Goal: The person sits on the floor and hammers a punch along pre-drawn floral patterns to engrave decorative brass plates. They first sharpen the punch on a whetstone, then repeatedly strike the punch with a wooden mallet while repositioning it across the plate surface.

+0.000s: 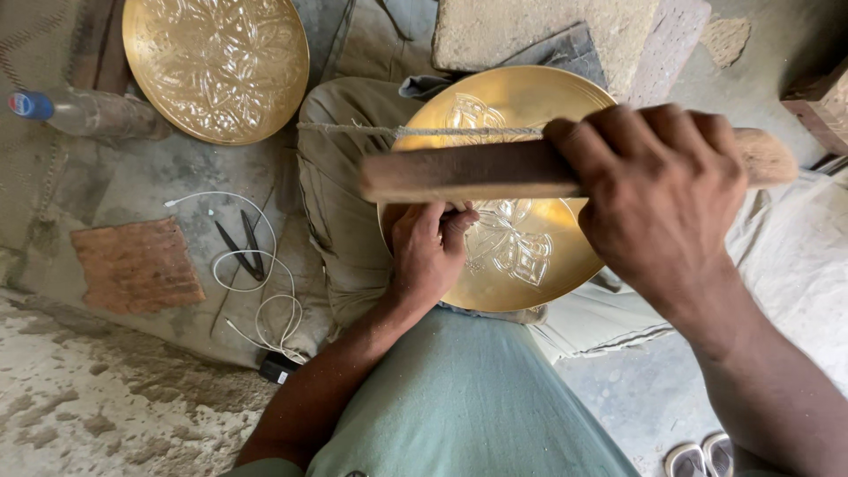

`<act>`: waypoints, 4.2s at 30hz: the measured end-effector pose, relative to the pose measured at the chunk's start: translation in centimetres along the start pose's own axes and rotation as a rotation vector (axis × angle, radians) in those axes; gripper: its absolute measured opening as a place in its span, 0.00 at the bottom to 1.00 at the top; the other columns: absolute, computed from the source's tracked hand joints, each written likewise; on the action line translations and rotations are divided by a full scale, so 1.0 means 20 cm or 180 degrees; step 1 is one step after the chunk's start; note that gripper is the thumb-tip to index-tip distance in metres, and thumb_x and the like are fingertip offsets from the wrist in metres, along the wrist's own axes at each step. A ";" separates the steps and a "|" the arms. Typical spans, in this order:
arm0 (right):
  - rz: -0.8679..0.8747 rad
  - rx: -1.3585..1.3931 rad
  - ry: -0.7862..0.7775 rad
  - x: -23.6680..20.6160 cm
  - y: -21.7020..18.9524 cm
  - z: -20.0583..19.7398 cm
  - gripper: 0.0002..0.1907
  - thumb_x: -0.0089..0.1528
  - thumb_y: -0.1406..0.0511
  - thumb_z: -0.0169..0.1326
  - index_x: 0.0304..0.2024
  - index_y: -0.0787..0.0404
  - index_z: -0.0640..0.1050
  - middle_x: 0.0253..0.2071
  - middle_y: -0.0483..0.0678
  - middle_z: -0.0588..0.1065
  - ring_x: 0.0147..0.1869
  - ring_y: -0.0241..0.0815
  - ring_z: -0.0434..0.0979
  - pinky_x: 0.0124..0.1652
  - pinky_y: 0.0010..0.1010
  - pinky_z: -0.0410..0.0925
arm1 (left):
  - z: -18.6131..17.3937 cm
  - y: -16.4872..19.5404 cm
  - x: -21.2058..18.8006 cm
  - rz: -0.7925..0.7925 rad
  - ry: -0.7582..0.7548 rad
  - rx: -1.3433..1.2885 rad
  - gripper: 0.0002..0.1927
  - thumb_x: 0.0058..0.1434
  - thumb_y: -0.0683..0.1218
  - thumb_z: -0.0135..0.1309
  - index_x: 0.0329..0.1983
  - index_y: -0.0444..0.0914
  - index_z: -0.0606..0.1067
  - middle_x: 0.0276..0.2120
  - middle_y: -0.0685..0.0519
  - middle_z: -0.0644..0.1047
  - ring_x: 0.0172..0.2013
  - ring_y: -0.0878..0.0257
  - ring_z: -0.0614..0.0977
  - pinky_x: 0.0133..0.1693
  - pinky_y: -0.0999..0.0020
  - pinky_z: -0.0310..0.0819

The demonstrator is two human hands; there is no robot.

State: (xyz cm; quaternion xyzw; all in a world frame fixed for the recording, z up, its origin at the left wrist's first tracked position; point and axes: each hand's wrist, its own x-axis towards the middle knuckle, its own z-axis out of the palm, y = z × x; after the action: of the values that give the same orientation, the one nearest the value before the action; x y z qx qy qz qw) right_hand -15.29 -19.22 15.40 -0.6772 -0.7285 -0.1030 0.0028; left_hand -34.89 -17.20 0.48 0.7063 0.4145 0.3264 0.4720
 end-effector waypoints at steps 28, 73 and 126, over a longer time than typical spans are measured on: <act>0.0483 0.0861 -0.0042 -0.01 0.00 -0.01 0.18 0.55 0.76 0.54 0.48 0.59 0.79 0.37 0.50 0.79 0.37 0.48 0.77 0.38 0.37 0.67 | 0.00 0.00 -0.01 -0.0263 -0.0182 -0.0556 0.08 0.64 0.38 0.59 0.38 0.33 0.70 0.32 0.50 0.79 0.33 0.56 0.83 0.35 0.62 0.78; 0.0588 0.1104 -0.0290 -0.07 -0.02 0.01 0.18 0.55 0.70 0.56 0.49 0.59 0.78 0.39 0.50 0.77 0.41 0.50 0.77 0.42 0.42 0.67 | 0.02 -0.03 -0.08 -0.0599 -0.0417 -0.0667 0.09 0.68 0.48 0.57 0.43 0.37 0.74 0.35 0.56 0.81 0.33 0.64 0.85 0.32 0.70 0.76; 0.1133 0.0722 -0.0113 -0.42 0.03 -0.08 0.21 0.50 0.77 0.57 0.47 0.63 0.81 0.36 0.52 0.80 0.37 0.50 0.81 0.38 0.40 0.70 | -0.14 -0.03 -0.13 -0.0019 -0.0132 -0.0693 0.08 0.71 0.38 0.56 0.46 0.31 0.69 0.42 0.47 0.77 0.40 0.61 0.84 0.38 0.70 0.84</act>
State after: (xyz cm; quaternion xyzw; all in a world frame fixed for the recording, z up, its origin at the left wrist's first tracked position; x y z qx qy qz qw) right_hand -14.16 -27.73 15.90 -0.7923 -0.6042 -0.0062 0.0843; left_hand -38.50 -18.29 0.70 0.6562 0.3688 0.3534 0.5554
